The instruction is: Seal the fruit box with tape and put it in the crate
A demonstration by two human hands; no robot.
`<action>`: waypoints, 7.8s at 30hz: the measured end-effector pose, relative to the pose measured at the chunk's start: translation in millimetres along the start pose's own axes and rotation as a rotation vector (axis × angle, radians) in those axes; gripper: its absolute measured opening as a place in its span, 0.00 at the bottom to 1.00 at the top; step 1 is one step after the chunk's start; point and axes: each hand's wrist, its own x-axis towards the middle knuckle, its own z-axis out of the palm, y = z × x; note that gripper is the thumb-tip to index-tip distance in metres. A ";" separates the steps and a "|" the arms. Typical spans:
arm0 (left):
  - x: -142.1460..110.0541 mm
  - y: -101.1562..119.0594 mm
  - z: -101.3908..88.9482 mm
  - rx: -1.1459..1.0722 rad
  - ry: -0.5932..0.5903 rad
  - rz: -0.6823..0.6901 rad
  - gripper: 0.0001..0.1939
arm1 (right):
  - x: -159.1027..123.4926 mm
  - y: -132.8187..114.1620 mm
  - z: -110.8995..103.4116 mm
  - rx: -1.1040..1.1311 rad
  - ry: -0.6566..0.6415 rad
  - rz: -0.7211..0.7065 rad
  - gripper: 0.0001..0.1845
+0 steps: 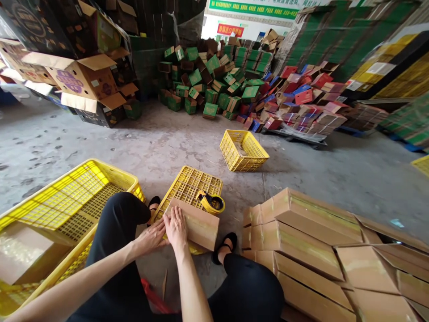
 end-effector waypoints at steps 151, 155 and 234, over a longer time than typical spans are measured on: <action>14.8 13.9 17.0 0.313 0.164 -0.233 0.32 | -102.2 50.7 0.3 -0.142 0.065 0.288 0.33; 15.2 29.6 22.4 0.264 0.142 -0.191 0.26 | -83.2 25.1 5.5 -0.107 0.028 0.210 0.30; 0.9 55.2 20.0 0.218 0.157 -0.169 0.41 | -121.9 39.6 -6.7 -0.175 -0.080 0.311 0.32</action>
